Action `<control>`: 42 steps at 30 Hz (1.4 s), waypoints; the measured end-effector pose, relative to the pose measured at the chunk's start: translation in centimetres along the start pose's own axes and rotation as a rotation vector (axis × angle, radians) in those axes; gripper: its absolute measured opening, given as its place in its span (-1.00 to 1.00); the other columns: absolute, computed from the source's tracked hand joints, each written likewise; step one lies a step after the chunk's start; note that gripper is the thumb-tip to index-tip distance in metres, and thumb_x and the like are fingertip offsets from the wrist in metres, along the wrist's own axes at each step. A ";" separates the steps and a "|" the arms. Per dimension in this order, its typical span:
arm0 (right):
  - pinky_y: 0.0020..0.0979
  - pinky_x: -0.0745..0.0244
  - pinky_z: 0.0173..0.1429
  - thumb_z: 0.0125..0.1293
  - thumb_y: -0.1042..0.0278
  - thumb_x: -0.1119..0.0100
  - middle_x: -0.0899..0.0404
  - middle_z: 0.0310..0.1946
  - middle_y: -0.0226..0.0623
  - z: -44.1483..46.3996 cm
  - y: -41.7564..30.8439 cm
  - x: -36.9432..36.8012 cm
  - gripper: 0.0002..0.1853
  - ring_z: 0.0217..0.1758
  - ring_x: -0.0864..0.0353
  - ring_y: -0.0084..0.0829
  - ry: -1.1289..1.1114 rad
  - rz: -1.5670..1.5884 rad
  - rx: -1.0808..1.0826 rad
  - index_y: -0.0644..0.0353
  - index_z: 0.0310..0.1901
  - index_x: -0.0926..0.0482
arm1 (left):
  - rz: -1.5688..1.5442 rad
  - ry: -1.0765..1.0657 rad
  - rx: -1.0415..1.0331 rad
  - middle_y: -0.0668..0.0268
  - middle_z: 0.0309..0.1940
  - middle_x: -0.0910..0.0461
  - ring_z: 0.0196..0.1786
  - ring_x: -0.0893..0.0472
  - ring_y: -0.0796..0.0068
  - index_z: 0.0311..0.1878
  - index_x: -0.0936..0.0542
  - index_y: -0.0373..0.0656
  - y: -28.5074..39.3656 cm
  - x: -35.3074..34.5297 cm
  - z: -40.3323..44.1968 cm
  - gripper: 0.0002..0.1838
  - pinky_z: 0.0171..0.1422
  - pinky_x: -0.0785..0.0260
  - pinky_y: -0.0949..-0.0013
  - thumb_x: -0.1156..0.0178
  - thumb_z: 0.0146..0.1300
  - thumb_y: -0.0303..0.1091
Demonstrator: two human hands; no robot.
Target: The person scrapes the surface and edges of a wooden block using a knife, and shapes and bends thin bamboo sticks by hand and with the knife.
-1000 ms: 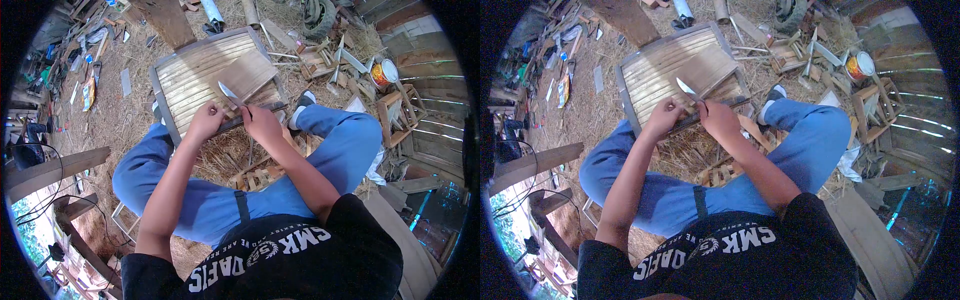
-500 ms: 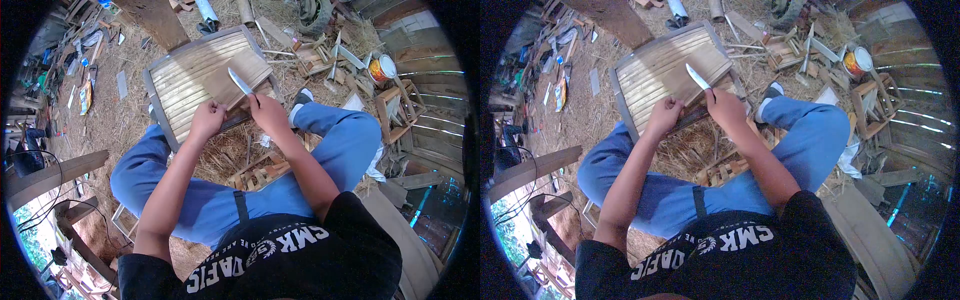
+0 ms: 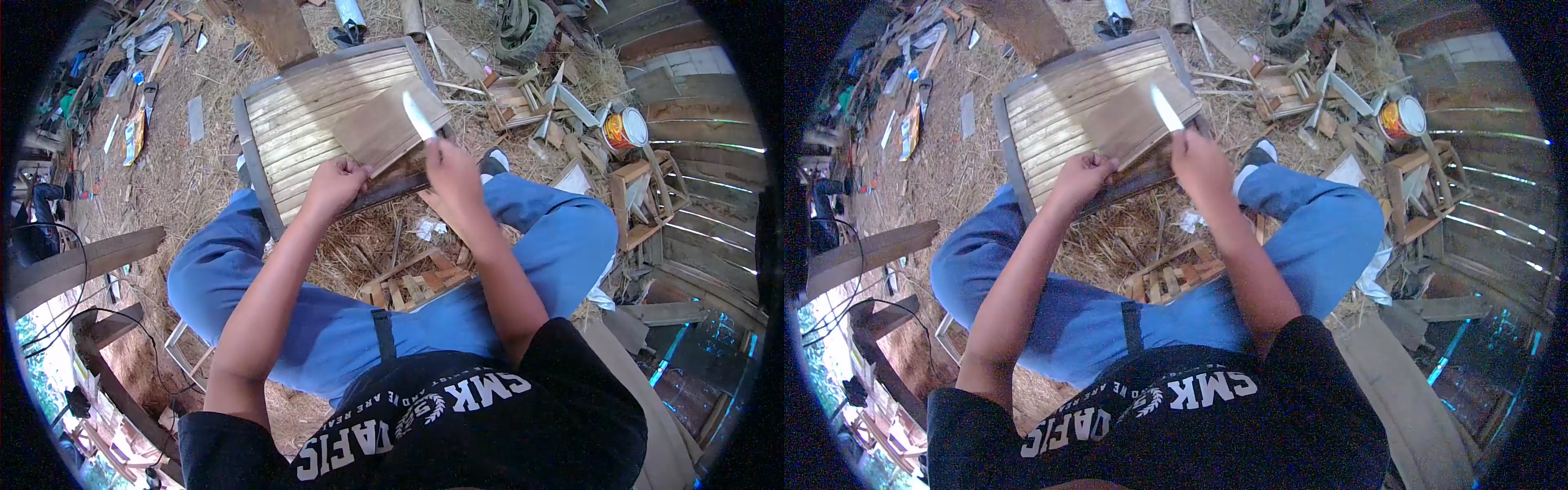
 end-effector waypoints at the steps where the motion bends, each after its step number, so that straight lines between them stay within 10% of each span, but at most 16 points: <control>1: 0.12 -0.54 -0.10 0.53 -0.07 0.09 -0.67 -0.34 0.06 -0.9 -0.9 -0.3 -0.54 -0.23 -0.66 0.18 0.001 -0.001 0.004 0.18 -0.19 -0.63 | -0.002 0.003 -0.002 0.42 -0.55 -0.60 -0.51 -0.44 0.64 -0.34 -0.65 -0.22 0.3 0.0 0.0 -0.72 -0.40 -0.26 0.44 -0.35 0.30 -0.17; 42: 0.14 -0.53 -0.15 0.53 0.03 0.05 -0.66 -0.39 0.09 -0.8 -1.3 -1.1 -0.56 -0.30 -0.65 0.20 0.057 0.062 0.059 0.23 -0.34 -0.59 | -0.159 -0.047 0.025 0.36 -0.60 -0.61 -0.54 -0.45 0.62 -0.45 -0.57 -0.18 0.3 -0.1 0.0 -0.72 -0.41 -0.29 0.43 -0.35 0.31 -0.26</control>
Point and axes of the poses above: each hand's wrist, its own z-axis towards the middle knuckle, its own x-axis out of the back of the hand, y = z × x, the point moved 3 cm from there along z, towards the middle knuckle
